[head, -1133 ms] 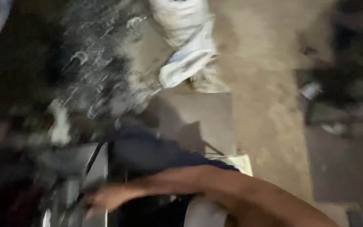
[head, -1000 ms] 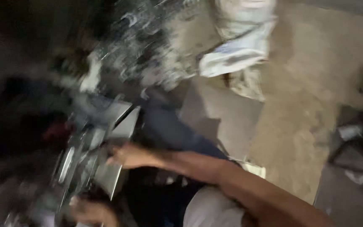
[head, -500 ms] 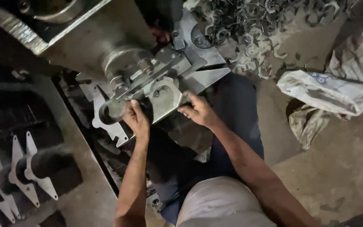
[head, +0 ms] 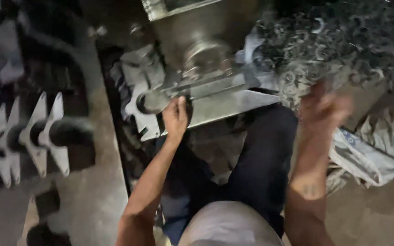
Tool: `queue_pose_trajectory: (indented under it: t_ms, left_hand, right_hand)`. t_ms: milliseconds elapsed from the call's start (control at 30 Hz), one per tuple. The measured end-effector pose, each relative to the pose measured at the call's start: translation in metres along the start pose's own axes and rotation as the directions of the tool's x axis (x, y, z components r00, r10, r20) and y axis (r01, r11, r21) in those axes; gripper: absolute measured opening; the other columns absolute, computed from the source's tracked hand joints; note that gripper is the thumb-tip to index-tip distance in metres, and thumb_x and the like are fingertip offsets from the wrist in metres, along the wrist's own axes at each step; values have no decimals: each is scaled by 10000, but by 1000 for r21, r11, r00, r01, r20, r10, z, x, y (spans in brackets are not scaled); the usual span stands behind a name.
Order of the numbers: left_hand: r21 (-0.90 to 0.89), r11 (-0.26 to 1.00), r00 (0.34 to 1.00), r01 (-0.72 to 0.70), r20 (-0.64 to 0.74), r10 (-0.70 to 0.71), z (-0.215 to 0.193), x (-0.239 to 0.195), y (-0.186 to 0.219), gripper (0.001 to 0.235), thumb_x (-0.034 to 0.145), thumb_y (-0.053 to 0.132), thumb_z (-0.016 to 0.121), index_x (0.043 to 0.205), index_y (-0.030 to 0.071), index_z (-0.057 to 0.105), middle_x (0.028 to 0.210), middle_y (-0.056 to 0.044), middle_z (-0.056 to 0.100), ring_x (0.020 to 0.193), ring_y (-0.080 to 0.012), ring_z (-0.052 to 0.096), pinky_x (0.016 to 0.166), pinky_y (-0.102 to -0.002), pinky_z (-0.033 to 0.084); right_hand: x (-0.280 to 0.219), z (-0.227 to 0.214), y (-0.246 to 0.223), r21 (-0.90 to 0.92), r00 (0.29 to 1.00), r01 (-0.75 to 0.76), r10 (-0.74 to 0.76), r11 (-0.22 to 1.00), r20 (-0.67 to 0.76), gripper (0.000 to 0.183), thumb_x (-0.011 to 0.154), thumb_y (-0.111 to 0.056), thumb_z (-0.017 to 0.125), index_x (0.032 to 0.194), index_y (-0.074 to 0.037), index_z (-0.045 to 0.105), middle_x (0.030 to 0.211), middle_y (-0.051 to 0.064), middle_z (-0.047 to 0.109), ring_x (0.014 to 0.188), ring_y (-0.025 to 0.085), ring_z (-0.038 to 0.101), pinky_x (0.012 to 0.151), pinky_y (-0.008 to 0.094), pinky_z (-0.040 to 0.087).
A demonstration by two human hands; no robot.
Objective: Placing and aligning metal components into a press machine jig for fabrication.
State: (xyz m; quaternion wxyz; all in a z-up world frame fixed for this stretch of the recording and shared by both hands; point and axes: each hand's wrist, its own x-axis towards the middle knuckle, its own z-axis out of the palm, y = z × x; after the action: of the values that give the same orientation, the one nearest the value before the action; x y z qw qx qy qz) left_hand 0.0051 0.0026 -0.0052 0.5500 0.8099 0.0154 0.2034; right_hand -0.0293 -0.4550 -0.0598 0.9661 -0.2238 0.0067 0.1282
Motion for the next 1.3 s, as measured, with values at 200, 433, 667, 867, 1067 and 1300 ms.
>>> queue_pose_trajectory:
  t_ms: [200, 433, 667, 867, 1067, 1300]
  left_hand:
    - [57, 998, 1000, 1, 29, -2, -1, 1, 7, 275, 1026, 249, 639, 872, 23, 663, 718, -179, 616, 633, -321, 615, 623, -415, 494]
    - [246, 916, 949, -316, 65, 310, -45, -12, 69, 202, 960, 218, 724, 953, 37, 634, 874, -195, 663, 790, -408, 666, 689, -458, 529]
    - [802, 569, 971, 183, -239, 25, -129, 34, -34, 625, 901, 543, 740, 1009, -58, 608, 852, -280, 678, 721, -463, 677, 604, -529, 536]
    - [720, 657, 975, 222, -159, -156, -130, 53, -98, 425, 947, 398, 725, 831, -5, 655, 848, -300, 681, 834, -508, 679, 727, -567, 550]
    - [707, 655, 962, 265, -145, -234, -122, 61, -61, 375, 778, 352, 795, 811, -5, 682, 882, -310, 695, 859, -508, 669, 732, -564, 541]
    - [760, 613, 971, 214, -232, -51, -106, 53, -20, 366, 1099, 188, 601, 809, -5, 711, 819, -263, 705, 748, -458, 695, 680, -519, 548]
  right_hand:
    - [28, 52, 53, -497, 814, 93, -353, 863, -461, 525, 994, -491, 569, 1220, -17, 583, 1021, 107, 632, 789, 205, 598, 642, 338, 480]
    - [6, 123, 219, -889, 987, -156, 106, 431, -122, 251, 1021, -234, 636, 1128, -46, 764, 780, 49, 705, 632, 148, 608, 557, 292, 501]
    - [10, 135, 242, -947, 938, 298, 218, -117, 268, 290, 958, -322, 683, 1095, -77, 751, 872, 151, 773, 754, 306, 758, 666, 409, 583]
    - [2, 160, 218, -933, 977, 185, 157, -308, 142, 317, 939, -348, 709, 1113, -85, 749, 888, 219, 740, 806, 429, 703, 687, 498, 562]
    - [7, 123, 218, -903, 945, 326, 68, -278, 320, 304, 963, -343, 687, 1115, -81, 713, 889, 227, 730, 821, 433, 709, 684, 499, 578]
    - [4, 137, 220, -904, 976, 195, 162, -381, 143, 324, 958, -366, 687, 1129, -96, 744, 788, 225, 716, 751, 435, 698, 639, 514, 558]
